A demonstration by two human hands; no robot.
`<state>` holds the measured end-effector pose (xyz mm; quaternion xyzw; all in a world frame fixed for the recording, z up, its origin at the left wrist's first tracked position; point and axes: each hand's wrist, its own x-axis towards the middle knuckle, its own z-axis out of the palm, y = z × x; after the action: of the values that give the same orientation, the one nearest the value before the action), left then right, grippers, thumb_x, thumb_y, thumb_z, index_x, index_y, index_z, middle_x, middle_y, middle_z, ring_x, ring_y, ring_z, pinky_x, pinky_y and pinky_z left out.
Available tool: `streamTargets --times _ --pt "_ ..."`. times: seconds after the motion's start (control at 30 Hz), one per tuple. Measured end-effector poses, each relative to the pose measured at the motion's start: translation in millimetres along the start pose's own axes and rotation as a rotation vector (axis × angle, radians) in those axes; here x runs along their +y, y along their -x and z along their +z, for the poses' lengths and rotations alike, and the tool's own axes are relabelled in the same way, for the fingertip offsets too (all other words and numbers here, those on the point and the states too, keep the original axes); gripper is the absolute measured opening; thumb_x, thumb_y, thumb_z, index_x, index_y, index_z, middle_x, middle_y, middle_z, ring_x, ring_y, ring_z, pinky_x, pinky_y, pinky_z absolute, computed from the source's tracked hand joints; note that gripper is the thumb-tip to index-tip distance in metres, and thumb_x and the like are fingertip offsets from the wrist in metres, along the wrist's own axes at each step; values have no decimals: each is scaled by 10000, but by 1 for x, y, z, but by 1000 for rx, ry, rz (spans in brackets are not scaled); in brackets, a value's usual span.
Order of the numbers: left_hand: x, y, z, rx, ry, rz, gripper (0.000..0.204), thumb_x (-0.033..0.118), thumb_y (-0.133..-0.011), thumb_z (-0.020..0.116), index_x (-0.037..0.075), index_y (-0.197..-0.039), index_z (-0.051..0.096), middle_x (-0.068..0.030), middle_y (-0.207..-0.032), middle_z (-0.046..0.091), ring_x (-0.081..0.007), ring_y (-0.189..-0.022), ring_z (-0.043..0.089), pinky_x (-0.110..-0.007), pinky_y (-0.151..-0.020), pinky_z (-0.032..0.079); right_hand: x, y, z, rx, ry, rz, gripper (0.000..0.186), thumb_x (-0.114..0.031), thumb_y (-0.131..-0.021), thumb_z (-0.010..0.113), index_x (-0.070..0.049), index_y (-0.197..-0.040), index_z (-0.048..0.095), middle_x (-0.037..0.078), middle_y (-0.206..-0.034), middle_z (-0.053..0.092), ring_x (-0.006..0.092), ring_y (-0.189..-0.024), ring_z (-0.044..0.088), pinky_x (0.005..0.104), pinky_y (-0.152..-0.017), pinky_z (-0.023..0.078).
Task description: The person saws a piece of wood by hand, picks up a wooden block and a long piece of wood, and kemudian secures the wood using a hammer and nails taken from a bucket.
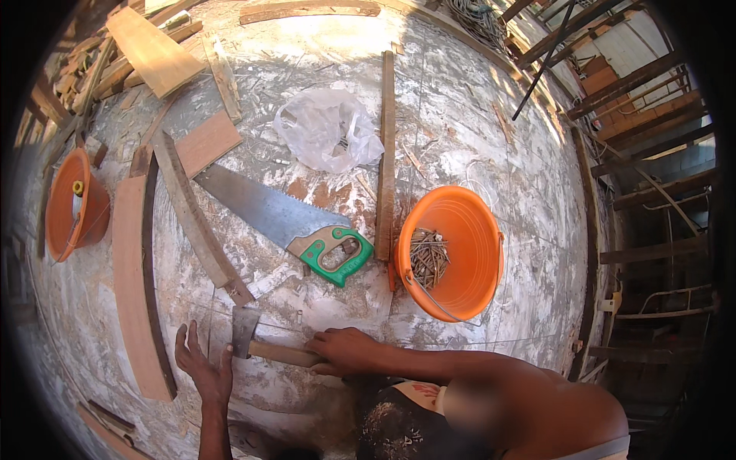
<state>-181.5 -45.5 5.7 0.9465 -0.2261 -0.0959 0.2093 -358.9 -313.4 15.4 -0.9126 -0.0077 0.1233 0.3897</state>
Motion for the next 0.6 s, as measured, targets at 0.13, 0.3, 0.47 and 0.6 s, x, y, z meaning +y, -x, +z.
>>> streamTargets --times 0.13,0.3,0.47,0.6 --pt "5 31 13 9 100 -31 735 190 -894 749 31 -1530 417 -246 -1568 298 -419 -1464 264 -562 -1203 200 -15 45 -109 582 -126 -16 149 -185 -951 717 -63 -975 634 108 -827 647 299 -755 674 401 -675 547" --pt "20 51 33 -3 192 -44 660 173 -902 737 18 -1484 467 -243 -1540 330 -414 -1457 284 -547 -1201 210 137 126 -164 437 388 859 183 -147 -998 576 6 -960 669 226 -870 715 365 -789 727 490 -696 557" --pt "13 52 35 -42 132 -28 622 175 -902 734 8 -1454 501 -244 -1503 379 -417 -1425 344 -549 -1186 246 158 129 -155 -78 652 906 188 -124 -912 600 -63 -912 778 159 -928 771 318 -883 764 455 -759 609" --pt "-1 45 29 5 109 -45 587 165 -903 724 -4 -1428 522 -250 -1474 416 -429 -1393 390 -562 -1166 290 162 122 -147 -162 738 887 209 -157 -925 594 -114 -894 796 118 -922 782 279 -881 772 425 -750 613"
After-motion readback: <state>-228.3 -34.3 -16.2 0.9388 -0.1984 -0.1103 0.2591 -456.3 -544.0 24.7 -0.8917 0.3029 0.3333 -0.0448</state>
